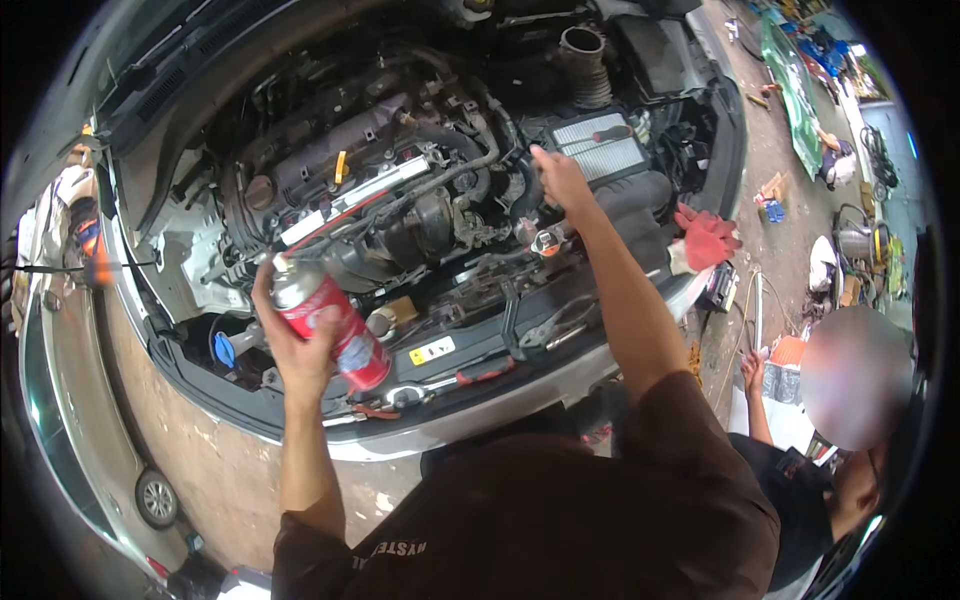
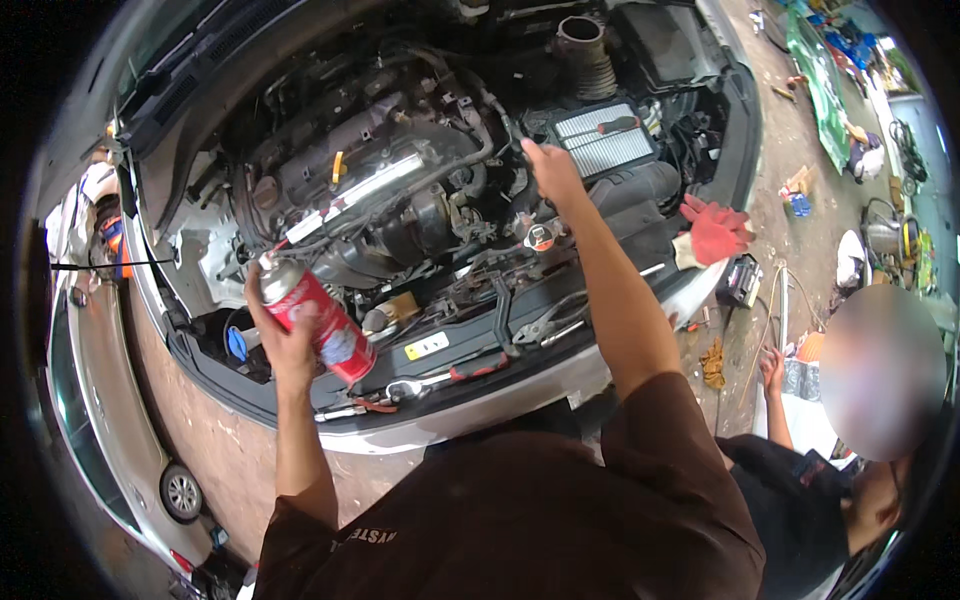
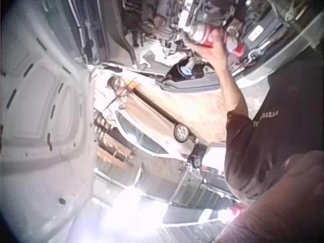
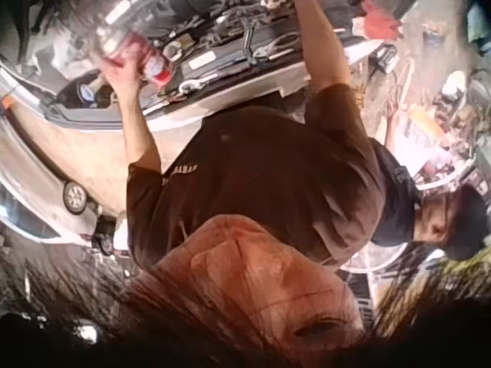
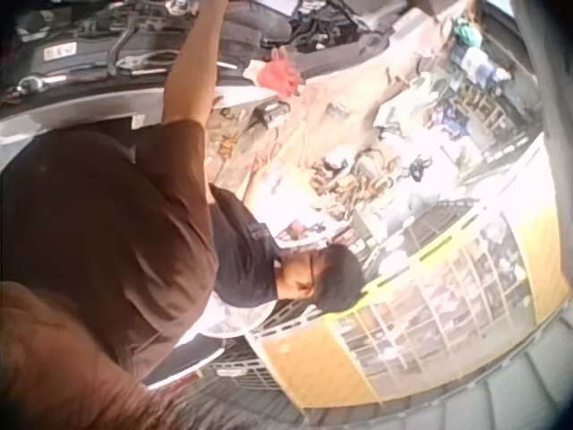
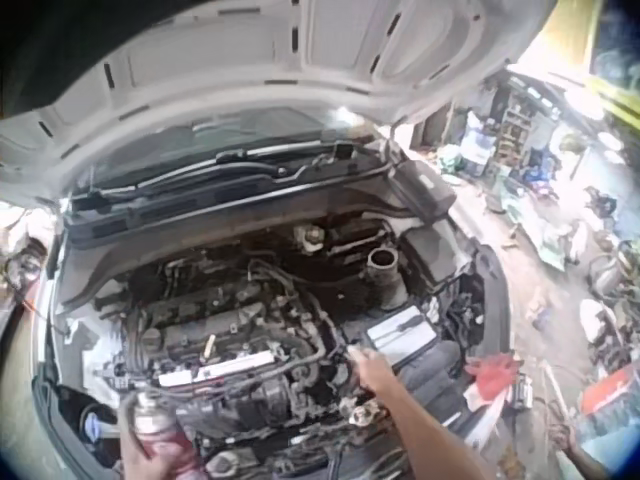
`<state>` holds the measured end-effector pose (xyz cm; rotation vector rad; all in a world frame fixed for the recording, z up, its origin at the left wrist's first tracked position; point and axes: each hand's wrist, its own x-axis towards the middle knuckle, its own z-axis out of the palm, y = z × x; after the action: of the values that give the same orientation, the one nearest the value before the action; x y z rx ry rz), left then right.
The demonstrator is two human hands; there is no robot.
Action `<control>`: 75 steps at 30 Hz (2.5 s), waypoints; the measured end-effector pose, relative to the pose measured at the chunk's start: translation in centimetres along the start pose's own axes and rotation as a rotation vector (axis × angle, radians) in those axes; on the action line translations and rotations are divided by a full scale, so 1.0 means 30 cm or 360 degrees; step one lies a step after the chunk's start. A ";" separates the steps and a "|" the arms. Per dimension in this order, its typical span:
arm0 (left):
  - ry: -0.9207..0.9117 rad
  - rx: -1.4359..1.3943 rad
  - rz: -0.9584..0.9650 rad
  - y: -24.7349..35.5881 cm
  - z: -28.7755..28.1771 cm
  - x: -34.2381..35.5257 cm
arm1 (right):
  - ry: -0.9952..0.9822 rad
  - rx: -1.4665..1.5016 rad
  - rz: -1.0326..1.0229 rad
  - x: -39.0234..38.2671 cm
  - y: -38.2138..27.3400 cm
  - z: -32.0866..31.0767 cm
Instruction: The person services a car engine, manipulating components near the fuel rail. They use a socket wrench to tighten or loosen bolts and apply a spray from a can to the engine parts.
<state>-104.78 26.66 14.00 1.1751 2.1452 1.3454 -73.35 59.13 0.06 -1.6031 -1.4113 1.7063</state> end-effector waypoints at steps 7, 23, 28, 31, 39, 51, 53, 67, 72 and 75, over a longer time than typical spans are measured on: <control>-0.0511 0.0568 0.0391 0.056 0.427 0.096 | 0.0184 -0.0451 -0.0350 0.312 0.176 0.146; -0.0663 0.0763 0.0449 -0.047 0.718 0.146 | -0.0405 -0.0119 0.0041 0.351 0.097 -0.005; -0.0619 0.0738 0.0539 -0.065 0.730 0.129 | -0.0356 -0.0164 0.0054 0.354 0.102 0.014; -0.0585 0.0763 0.0500 -0.065 0.735 0.128 | -0.0393 -0.0151 0.0060 0.356 0.102 0.015; -0.0546 0.0736 0.0456 -0.084 0.745 0.109 | -0.0390 -0.0151 0.0115 0.352 0.091 0.016; -0.0483 0.0654 0.0502 -0.116 0.748 0.092 | -0.0443 -0.0119 0.0152 0.333 0.073 0.022; -0.0496 0.0659 0.0517 -0.117 0.747 0.092 | -0.0442 -0.0114 0.0144 0.329 0.066 0.033; -0.0451 0.0639 0.0474 -0.114 0.767 0.075 | -0.0415 -0.0159 0.0153 0.335 0.076 0.007; -0.0395 0.0615 0.0466 -0.109 0.655 0.075 | -0.0366 -0.0354 0.0103 0.340 0.060 0.036; -0.0093 0.0490 0.0557 -0.065 0.416 0.080 | -0.0230 -0.0718 0.0055 0.371 0.044 0.007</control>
<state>-98.90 35.34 6.53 1.7547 2.2329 1.1126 -75.99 67.73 -6.65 -1.7608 -1.9606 1.6285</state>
